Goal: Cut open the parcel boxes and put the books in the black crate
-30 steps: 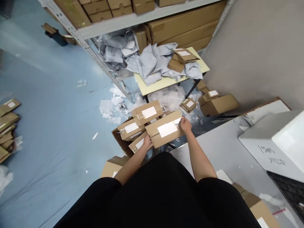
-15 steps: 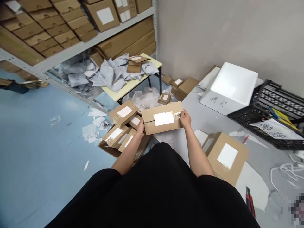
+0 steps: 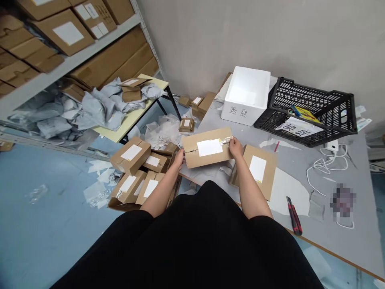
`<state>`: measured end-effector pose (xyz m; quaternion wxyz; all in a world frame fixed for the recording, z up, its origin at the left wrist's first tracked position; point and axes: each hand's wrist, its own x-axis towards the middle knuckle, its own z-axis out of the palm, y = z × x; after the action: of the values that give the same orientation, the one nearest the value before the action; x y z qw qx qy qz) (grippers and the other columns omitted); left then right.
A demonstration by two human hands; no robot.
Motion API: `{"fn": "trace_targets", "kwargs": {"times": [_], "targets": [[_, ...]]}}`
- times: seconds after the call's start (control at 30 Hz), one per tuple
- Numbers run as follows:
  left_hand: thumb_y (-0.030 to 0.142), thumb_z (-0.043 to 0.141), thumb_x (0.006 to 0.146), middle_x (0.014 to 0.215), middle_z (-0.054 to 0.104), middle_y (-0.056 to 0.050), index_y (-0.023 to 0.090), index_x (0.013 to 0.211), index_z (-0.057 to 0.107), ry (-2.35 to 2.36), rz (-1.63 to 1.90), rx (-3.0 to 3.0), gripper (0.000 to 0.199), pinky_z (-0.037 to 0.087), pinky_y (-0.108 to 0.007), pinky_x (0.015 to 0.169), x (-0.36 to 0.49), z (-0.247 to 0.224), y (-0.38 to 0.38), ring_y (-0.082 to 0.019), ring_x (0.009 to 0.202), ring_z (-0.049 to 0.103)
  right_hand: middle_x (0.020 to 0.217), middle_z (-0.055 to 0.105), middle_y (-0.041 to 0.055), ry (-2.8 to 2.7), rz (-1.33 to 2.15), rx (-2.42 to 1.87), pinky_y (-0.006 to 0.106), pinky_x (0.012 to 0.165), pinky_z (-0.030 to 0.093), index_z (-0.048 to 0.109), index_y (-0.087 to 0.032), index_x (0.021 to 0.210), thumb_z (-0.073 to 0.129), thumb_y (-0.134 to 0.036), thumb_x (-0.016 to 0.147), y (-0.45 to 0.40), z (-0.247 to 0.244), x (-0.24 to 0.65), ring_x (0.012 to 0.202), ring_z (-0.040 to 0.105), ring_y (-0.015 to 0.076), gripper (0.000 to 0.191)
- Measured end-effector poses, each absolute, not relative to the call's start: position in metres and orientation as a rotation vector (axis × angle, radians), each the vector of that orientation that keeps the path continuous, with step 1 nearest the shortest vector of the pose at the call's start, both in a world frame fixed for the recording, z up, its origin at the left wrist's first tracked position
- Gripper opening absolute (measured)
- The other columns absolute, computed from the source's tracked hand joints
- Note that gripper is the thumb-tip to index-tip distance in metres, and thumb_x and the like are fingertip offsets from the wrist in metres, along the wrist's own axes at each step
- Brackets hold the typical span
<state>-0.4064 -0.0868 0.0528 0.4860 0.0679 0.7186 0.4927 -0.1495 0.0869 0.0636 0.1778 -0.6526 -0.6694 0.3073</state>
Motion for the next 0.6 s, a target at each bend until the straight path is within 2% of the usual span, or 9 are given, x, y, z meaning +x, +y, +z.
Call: {"fn": "trace_targets", "kwargs": {"times": [0.2,0.47,0.6], "targets": [[0.052,0.045,0.096,0.106,0.07,-0.008,0.023,0.116,0.06,1.692,1.213,0.105,0.039,0.053,-0.027,0.066,-0.399,0.047,-0.074,-0.016,0.075,0.068,0.127,0.069,0.0117,-2.053,0.796,-1.871,0.044,0.097,0.045,0.064,-0.025,0.132,0.032,-0.045,0.101,0.132,0.072,-0.171,0.116,0.06,0.0323,0.049],[0.059,0.046,0.095,0.11,0.071,-0.011,0.021,0.132,0.052,1.68,1.193,0.013,0.053,0.058,-0.03,0.068,-0.416,0.04,-0.061,-0.02,0.081,0.071,0.126,0.069,0.0152,-2.328,0.749,-1.844,0.048,0.097,0.045,0.063,-0.022,0.13,0.03,-0.045,0.101,0.189,0.071,-0.218,0.114,0.061,0.0329,0.05],[0.057,0.047,0.096,0.116,0.07,-0.013,0.02,0.127,0.055,1.683,1.23,-0.023,0.048,0.059,-0.033,0.074,-0.413,0.032,-0.06,-0.022,0.09,0.071,0.126,0.068,0.0178,-2.375,0.773,-1.874,0.05,0.096,0.046,0.061,-0.02,0.133,0.029,-0.044,0.101,0.201,0.061,-0.226,0.115,0.061,0.0344,0.052]]}}
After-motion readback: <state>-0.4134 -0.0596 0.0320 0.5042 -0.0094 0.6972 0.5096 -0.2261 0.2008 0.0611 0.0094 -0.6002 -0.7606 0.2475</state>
